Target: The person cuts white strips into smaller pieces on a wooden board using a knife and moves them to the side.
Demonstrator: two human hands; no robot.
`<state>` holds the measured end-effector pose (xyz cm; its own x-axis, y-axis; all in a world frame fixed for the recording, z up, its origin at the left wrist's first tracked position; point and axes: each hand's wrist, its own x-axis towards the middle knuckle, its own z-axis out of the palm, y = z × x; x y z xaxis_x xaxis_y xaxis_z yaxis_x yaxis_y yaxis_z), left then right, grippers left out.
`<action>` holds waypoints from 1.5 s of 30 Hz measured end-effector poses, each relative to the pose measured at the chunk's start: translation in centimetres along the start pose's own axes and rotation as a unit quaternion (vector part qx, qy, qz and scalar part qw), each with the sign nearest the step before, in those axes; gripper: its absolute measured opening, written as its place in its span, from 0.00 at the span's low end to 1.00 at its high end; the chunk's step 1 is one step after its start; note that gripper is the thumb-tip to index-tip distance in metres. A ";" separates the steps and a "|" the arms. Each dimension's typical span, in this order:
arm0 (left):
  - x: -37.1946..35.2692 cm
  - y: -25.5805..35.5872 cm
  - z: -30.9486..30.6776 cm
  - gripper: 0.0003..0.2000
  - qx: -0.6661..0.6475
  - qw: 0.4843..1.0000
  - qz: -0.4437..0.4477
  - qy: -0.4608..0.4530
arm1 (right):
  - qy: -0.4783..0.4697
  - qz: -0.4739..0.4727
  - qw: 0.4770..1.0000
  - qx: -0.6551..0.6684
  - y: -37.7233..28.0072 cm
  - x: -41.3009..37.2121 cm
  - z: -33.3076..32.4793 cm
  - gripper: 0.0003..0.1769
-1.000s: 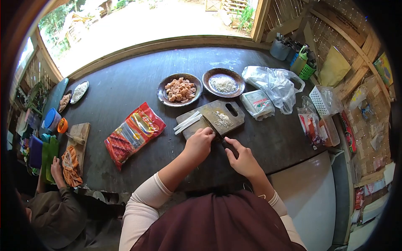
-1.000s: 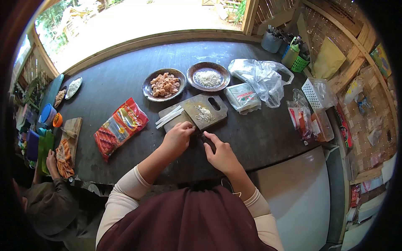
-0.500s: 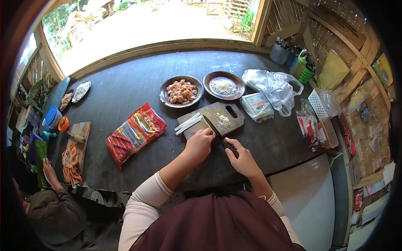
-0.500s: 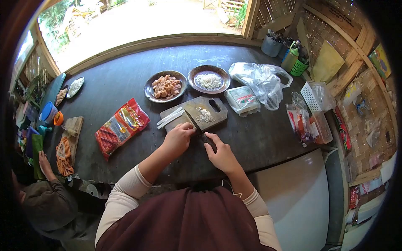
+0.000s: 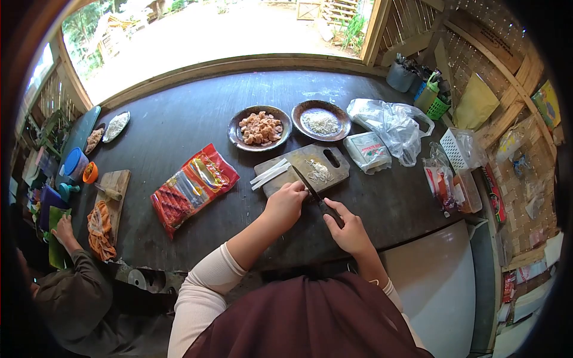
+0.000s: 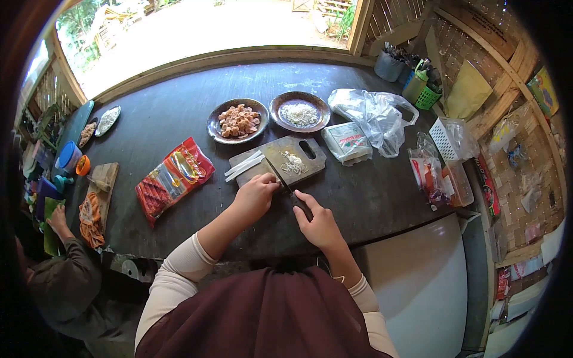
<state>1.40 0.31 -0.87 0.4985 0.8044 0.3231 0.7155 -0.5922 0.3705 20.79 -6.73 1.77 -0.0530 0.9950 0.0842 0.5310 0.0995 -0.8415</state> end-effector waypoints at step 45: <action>-0.2 0.1 -0.3 0.18 -0.017 1.000 -0.010 -0.002 | 0.007 -0.068 0.997 -0.019 -0.3 2.9 -1.0 0.23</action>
<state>1.18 0.11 -0.60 0.4858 0.8168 0.3112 0.7084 -0.5765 0.4071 21.33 -3.87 2.84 -0.1156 0.9723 0.2033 0.5509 0.2330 -0.8014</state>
